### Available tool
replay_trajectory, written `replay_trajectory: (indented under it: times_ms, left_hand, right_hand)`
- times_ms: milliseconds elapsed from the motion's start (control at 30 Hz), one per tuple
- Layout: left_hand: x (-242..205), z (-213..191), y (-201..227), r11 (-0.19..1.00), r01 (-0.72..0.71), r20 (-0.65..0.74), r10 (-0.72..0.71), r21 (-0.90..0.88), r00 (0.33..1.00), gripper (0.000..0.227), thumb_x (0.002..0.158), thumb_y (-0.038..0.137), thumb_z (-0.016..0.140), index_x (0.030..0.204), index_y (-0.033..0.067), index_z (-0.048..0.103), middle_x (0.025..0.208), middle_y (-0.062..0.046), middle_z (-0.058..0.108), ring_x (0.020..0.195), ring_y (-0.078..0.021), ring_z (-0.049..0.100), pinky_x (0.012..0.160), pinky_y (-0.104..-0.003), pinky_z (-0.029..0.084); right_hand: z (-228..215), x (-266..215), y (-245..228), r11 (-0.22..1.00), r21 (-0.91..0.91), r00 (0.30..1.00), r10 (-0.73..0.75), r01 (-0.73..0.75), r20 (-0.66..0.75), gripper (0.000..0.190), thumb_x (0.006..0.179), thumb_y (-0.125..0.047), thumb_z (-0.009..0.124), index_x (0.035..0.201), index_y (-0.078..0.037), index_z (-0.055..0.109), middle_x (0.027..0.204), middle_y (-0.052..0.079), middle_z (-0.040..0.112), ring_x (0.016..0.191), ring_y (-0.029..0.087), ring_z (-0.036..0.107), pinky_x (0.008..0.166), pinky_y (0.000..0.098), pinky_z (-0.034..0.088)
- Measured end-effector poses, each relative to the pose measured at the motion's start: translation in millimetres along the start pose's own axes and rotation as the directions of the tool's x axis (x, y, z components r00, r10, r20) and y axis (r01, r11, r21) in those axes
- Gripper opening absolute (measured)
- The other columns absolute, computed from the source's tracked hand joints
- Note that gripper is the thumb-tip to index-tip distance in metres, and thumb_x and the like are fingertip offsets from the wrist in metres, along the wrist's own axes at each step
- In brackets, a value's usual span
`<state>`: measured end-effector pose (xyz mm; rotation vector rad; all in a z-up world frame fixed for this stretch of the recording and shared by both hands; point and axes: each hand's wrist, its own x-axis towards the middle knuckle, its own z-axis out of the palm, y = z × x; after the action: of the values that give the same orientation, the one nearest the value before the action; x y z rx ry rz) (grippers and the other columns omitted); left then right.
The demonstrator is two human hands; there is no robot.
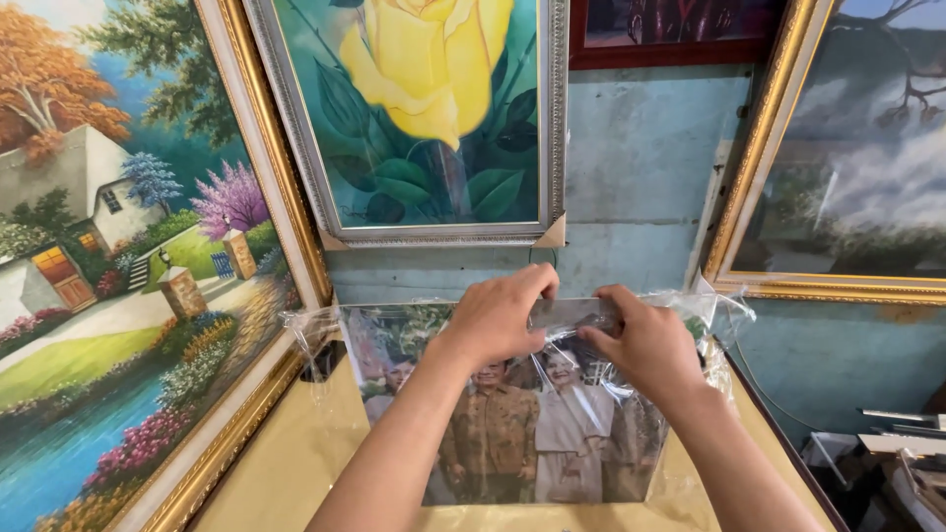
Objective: Wrapping a photo print in protective plastic film using tape, a cutter, and a stapler.
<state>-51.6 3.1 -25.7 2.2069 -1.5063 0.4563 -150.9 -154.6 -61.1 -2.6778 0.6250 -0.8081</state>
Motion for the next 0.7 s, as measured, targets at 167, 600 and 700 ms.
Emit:
replay_trajectory:
  times_ms: [167,600,700]
  left_hand:
    - [7.4,0.3,0.5,0.996,0.082,0.059,-0.084,0.034,0.995,0.050,0.065,0.033,0.060,0.108,0.0218,0.036,0.089,-0.003,0.064,0.081,-0.0362,0.062,0.070,-0.048,0.046]
    - [11.9,-0.3,-1.7,0.995,0.082,0.095,-0.086,0.048,0.992,0.043,0.075,0.029,0.053,0.113,0.0099,0.061,0.068,-0.015,0.065,0.054,-0.0311,0.061,0.051,-0.037,0.051]
    - [13.1,1.8,-3.4,0.996,0.069,0.074,-0.073,0.057,0.995,0.041,0.077,0.030,0.053,0.111,0.0098,0.061,0.069,-0.015,0.065,0.056,-0.0310,0.062,0.053,-0.038,0.052]
  right_hand:
    - [14.5,4.9,9.1,0.998,-0.061,0.998,-0.039,0.035,-0.050,0.043,0.068,-0.035,0.066,0.109,-0.032,0.053,0.059,-0.003,0.060,0.070,0.023,0.064,0.066,0.0405,0.053]
    - [22.9,4.9,15.7,0.994,-0.043,0.987,-0.109,0.105,-0.115,0.041,0.068,-0.033,0.065,0.107,-0.029,0.053,0.054,-0.003,0.055,0.058,0.023,0.061,0.059,0.0399,0.052]
    - [25.1,6.8,16.9,0.992,-0.030,0.982,-0.126,0.123,-0.138,0.041,0.069,-0.032,0.065,0.107,-0.028,0.053,0.054,-0.003,0.054,0.057,0.022,0.061,0.058,0.0392,0.052]
